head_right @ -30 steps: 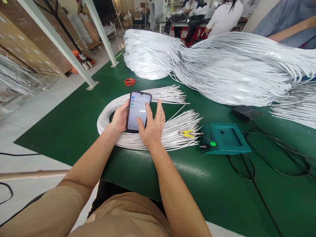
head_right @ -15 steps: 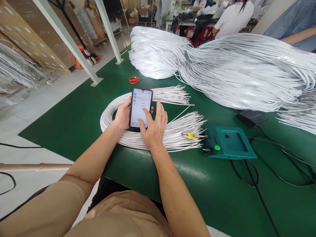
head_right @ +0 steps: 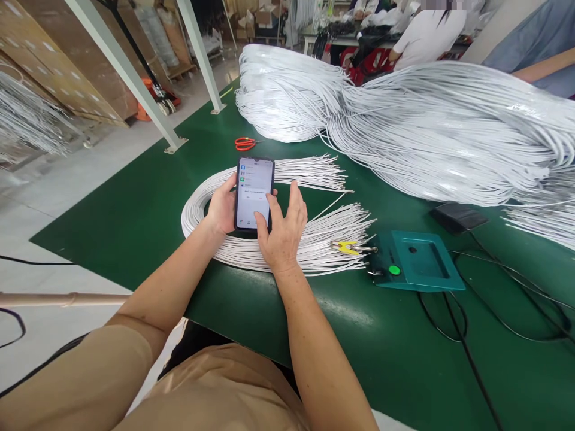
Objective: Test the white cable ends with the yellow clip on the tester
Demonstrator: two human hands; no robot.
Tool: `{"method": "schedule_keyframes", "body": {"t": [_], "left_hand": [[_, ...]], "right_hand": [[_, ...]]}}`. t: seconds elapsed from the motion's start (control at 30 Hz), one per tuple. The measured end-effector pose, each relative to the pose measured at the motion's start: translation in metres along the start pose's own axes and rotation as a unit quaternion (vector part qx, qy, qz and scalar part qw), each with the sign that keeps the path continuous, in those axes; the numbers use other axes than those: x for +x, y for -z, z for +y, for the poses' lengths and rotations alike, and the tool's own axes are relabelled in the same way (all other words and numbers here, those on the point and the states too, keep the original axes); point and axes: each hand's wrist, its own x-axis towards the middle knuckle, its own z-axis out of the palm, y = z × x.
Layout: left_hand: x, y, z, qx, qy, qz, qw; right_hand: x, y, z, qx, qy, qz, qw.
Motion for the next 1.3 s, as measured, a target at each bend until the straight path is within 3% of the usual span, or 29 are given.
{"method": "schedule_keyframes", "body": {"t": [0.3, 0.67, 0.9, 1.3], "left_hand": [[-0.0002, -0.0010, 0.0006, -0.009, 0.009, -0.002, 1.000], [0.0000, -0.0005, 0.0000, -0.013, 0.002, -0.017, 1.000], [0.0005, -0.0004, -0.0003, 0.001, 0.018, 0.022, 1.000], [-0.0016, -0.0018, -0.0029, 0.028, 0.025, 0.033, 0.999]], "right_hand": [[-0.0011, -0.0003, -0.0057, -0.010, 0.009, -0.023, 1.000], [-0.0012, -0.0010, -0.0056, 0.011, -0.001, -0.007, 1.000], [-0.0018, -0.0016, -0.0019, 0.011, 0.013, 0.004, 1.000], [0.0014, -0.0005, -0.0015, -0.020, 0.013, 0.021, 0.999]]}}
